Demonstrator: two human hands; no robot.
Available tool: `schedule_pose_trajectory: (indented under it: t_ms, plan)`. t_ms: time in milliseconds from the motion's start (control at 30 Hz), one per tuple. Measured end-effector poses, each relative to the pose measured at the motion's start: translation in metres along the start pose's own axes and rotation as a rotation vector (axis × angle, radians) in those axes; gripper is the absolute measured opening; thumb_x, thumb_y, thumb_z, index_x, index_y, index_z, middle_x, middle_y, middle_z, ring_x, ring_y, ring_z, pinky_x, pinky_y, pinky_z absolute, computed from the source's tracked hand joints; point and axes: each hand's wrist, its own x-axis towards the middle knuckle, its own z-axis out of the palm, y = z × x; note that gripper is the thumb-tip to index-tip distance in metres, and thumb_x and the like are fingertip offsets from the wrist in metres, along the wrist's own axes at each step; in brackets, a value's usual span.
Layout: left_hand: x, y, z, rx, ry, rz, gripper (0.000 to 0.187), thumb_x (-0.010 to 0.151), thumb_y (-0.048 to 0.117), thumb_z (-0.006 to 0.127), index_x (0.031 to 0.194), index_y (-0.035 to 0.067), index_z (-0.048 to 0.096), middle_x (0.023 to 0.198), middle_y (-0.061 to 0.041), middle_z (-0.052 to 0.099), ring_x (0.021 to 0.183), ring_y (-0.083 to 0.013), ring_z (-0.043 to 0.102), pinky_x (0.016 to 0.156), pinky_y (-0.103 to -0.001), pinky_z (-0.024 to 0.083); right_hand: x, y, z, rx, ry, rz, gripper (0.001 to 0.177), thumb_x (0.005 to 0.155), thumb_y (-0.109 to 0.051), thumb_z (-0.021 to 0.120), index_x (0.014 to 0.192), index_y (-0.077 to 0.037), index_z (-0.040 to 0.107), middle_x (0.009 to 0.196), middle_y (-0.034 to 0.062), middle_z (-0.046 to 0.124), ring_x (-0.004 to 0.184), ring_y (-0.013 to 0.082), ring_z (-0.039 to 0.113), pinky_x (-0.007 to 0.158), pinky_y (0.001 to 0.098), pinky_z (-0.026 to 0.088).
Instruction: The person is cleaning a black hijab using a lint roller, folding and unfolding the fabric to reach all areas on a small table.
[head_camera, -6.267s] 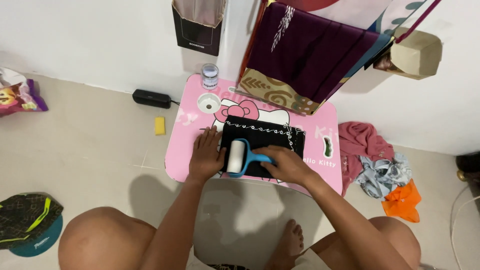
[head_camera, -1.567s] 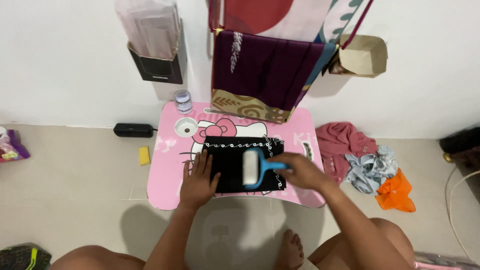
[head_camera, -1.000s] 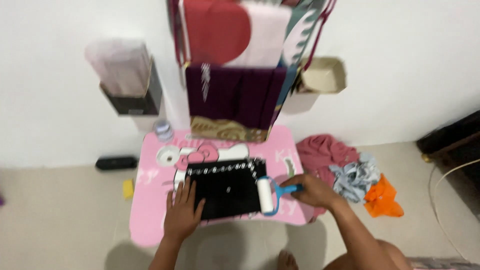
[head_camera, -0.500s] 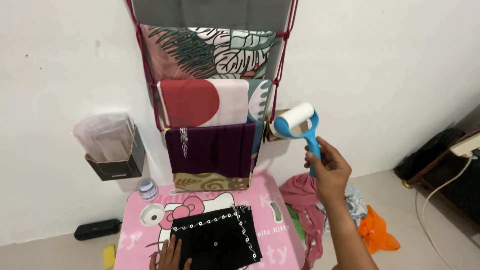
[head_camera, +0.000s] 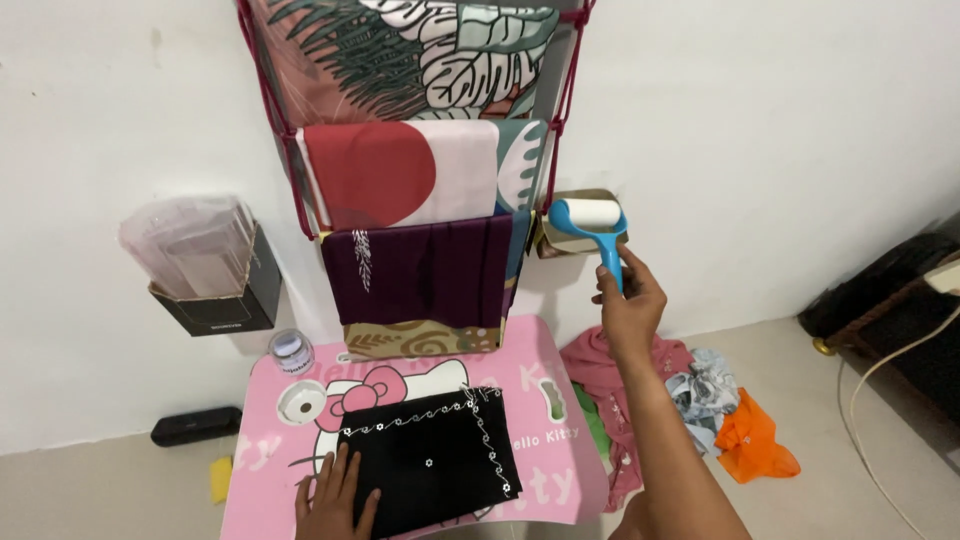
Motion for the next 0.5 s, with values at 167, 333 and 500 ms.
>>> schedule_pose_trajectory:
  t_ms: [167, 333, 500]
  plan:
    - [0.005, 0.0, -0.009, -0.031, -0.08, 0.006, 0.071, 0.093, 0.062, 0.042, 0.156, 0.029, 0.036, 0.17, 0.008, 0.026, 0.156, -0.0136, 0.023, 0.123, -0.044, 0.016, 0.004, 0.01, -0.002, -0.05, -0.019, -0.014, 0.046, 0.092, -0.007, 0.069, 0.138, -0.007, 0.065, 0.089, 0.0056, 0.064, 0.076, 0.0125, 0.058, 0.064, 0.0292, 0.064]
    - [0.006, 0.011, -0.051, -0.138, -0.212, 0.016, 0.07, 0.097, 0.057, 0.042, 0.157, 0.021, 0.036, 0.169, -0.001, 0.027, 0.155, -0.0239, 0.024, 0.122, -0.052, 0.017, 0.012, 0.056, -0.009, -0.154, -0.061, -0.167, 0.042, 0.089, -0.004, 0.072, 0.131, -0.004, 0.068, 0.083, 0.0058, 0.065, 0.062, 0.0109, 0.058, 0.055, 0.0263, 0.058]
    - [0.012, 0.015, -0.066, -0.247, -0.206, 0.026, 0.074, 0.1, 0.054, 0.043, 0.158, 0.01, 0.032, 0.169, -0.009, 0.025, 0.156, -0.0248, 0.021, 0.124, -0.05, 0.012, 0.008, 0.053, -0.022, -0.325, -0.071, -0.343, 0.043, 0.092, -0.008, 0.076, 0.133, -0.003, 0.065, 0.107, 0.013, 0.071, 0.093, 0.0198, 0.066, 0.082, 0.0318, 0.053]
